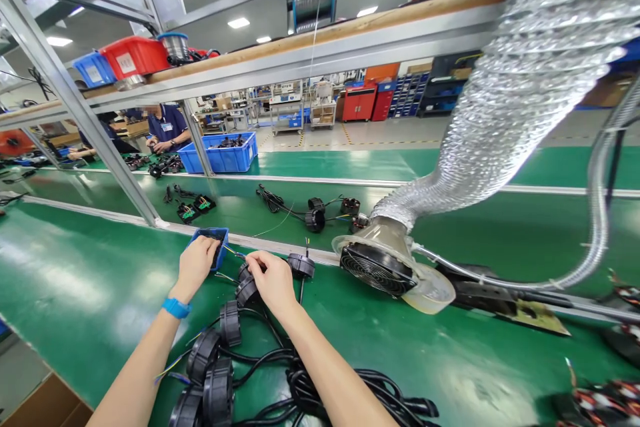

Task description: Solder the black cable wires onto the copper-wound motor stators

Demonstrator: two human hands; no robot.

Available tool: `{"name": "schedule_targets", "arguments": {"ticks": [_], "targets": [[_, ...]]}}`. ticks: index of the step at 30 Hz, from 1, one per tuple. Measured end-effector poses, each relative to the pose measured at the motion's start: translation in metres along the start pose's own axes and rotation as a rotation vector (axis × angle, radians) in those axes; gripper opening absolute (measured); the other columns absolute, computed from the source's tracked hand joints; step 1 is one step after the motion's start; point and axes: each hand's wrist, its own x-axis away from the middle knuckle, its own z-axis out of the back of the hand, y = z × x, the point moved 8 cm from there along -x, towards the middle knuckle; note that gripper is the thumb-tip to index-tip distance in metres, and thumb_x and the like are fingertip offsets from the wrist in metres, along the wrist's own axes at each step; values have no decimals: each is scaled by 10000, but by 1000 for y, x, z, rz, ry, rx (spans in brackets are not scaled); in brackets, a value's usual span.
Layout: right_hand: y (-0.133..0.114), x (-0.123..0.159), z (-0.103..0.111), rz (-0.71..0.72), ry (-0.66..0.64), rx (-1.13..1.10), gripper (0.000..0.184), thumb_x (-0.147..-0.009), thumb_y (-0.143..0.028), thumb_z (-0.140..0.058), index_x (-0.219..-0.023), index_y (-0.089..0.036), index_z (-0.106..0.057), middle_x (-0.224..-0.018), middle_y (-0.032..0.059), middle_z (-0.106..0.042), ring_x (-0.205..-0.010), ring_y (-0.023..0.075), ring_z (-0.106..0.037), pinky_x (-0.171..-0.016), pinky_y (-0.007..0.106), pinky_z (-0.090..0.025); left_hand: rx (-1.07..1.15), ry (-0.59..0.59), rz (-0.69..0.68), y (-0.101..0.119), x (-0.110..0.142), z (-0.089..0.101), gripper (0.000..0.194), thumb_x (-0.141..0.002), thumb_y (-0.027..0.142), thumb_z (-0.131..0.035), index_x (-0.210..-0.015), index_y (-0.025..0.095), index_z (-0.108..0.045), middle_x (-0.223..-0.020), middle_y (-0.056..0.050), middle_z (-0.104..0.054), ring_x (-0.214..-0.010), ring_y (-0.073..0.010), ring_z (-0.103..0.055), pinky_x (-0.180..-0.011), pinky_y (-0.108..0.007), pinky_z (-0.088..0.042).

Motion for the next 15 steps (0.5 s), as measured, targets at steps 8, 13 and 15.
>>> {"name": "schedule_targets", "arguments": {"ticks": [8, 13, 15], "targets": [[2, -1, 2, -24, -7, -26, 248, -903, -365, -538, -790, -216, -702, -709, 13, -715, -657, 178, -658, -653, 262, -481, -206, -162, 3, -21, -2, -30, 239, -926, 223, -525, -794, 186, -721, -870, -89, -662, -927, -234, -604, -800, -308, -432], [4, 0, 0, -33, -31, -54, 281, -900, -411, -527, -814, -208, -702, -695, 20, -700, -609, 179, -637, -605, 268, -486, -102, -117, 52, -28, -3, -27, 202, -927, 222, -537, -827, 189, -710, -884, -68, -675, -894, -205, -611, -805, -293, -430], [5, 0, 0, -37, -40, -58, 287, -899, -424, -526, -823, -209, -701, -699, 23, -701, -609, 182, -639, -598, 269, -491, -62, -66, 74, -32, -4, -22, 184, -926, 217, -538, -852, 188, -703, -910, -68, -680, -891, -200, -611, -809, -295, -432]]}}
